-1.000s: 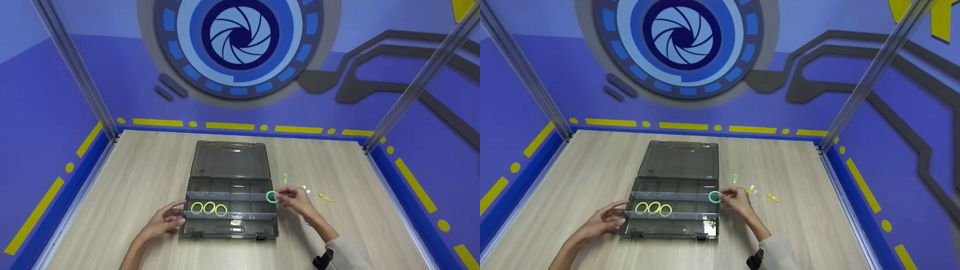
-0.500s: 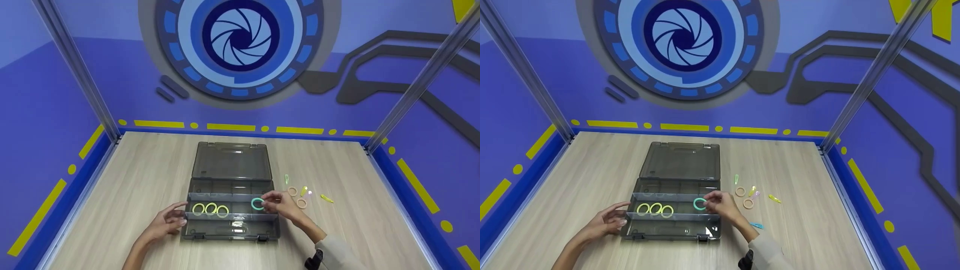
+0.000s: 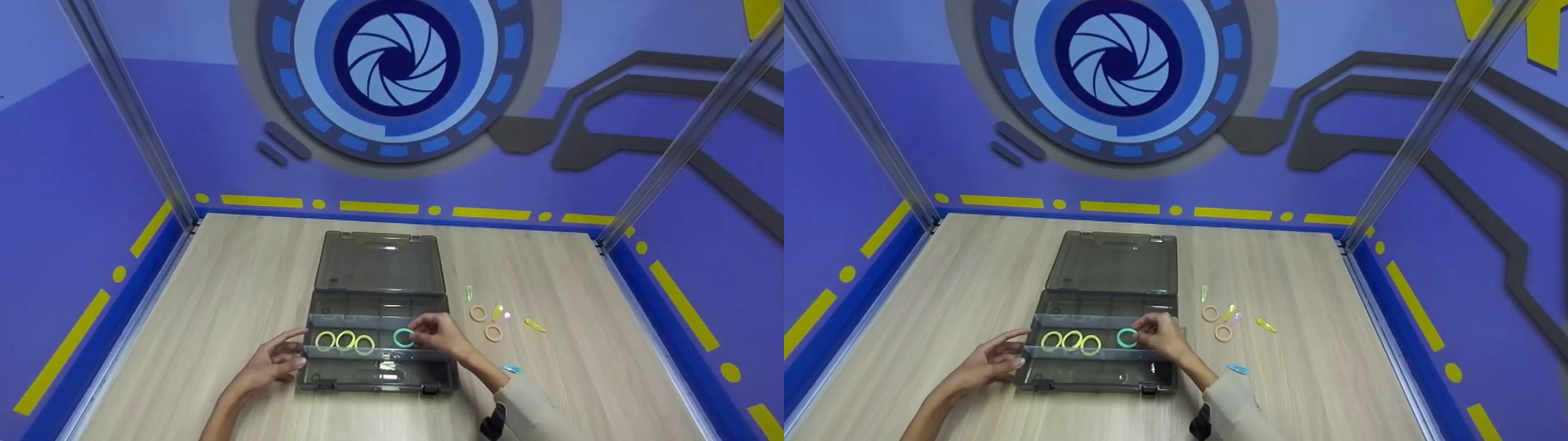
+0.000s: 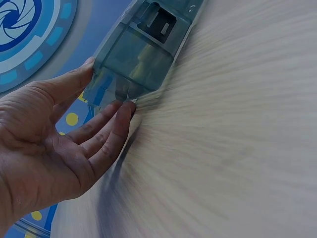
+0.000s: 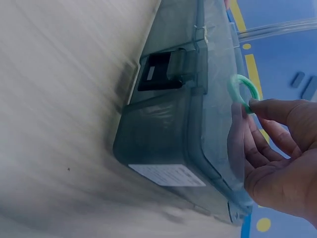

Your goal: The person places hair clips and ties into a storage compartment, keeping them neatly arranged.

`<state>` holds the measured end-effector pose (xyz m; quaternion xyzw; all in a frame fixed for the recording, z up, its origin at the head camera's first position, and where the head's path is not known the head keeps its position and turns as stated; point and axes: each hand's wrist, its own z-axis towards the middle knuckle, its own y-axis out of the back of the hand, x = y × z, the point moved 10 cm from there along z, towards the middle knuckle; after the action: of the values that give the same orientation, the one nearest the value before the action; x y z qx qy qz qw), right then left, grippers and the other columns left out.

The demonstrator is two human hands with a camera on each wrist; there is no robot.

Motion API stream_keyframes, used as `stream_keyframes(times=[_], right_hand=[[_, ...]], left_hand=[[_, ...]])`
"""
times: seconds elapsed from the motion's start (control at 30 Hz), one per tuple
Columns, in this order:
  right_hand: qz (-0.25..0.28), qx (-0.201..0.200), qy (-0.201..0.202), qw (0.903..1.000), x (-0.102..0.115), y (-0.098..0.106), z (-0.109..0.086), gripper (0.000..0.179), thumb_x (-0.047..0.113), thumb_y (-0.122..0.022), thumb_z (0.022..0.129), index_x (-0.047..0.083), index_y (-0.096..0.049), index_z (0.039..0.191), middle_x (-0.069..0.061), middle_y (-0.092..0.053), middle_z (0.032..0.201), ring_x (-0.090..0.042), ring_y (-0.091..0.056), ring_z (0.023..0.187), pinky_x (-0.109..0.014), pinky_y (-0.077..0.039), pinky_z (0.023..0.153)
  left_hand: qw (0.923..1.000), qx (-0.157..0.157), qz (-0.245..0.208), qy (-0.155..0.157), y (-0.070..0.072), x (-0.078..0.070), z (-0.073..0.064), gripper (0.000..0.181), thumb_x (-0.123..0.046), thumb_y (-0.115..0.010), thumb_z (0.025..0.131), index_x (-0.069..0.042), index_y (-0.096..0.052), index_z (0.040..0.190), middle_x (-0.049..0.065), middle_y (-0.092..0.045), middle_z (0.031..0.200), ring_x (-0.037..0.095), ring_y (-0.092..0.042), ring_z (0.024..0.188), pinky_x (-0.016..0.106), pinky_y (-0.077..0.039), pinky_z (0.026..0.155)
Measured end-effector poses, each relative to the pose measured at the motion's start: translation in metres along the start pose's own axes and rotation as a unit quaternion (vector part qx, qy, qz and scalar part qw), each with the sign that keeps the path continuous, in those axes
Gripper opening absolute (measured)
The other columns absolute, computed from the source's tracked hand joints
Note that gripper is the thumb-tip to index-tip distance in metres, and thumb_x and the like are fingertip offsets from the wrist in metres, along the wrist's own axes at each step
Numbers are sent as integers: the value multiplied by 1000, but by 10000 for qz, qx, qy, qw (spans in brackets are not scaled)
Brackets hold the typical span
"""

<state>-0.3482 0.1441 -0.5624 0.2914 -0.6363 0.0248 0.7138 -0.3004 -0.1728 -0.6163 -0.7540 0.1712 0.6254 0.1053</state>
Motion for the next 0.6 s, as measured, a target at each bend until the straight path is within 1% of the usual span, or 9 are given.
stream_keyframes(times=[0.2,0.33,0.47,0.6], right_hand=[[-628,-181,123,9978,0,-10,9,11,-5,-73,86,-9,-72,96,-24,-75,85,-5,-65,68,-15,-53,60],[-1044,-266,209,9940,0,-17,13,9,-8,-73,84,-9,-73,93,-22,-74,81,-5,-62,68,-15,-49,60],[-1329,-296,224,9904,0,-22,16,8,-8,-73,83,-9,-74,91,-20,-74,80,-8,-61,68,-16,-47,60],[-1426,-326,194,9890,-1,-26,19,8,-8,-75,82,-8,-74,91,-19,-75,79,-7,-60,67,-17,-48,59]], left_hand=[[9999,-76,62,27,1,-1,0,70,-18,-71,97,-1,-35,155,36,-48,140,16,-63,105,37,-58,81],[9998,-124,-4,163,0,2,0,71,-19,-71,97,-3,-35,156,34,-48,141,17,-64,104,38,-58,81],[9996,-144,-62,240,-1,4,-1,71,-19,-71,97,-4,-35,156,33,-48,142,16,-64,103,38,-58,81],[9997,-149,-23,216,-1,3,0,70,-18,-71,97,-3,-35,156,34,-48,141,16,-64,103,38,-58,80]])
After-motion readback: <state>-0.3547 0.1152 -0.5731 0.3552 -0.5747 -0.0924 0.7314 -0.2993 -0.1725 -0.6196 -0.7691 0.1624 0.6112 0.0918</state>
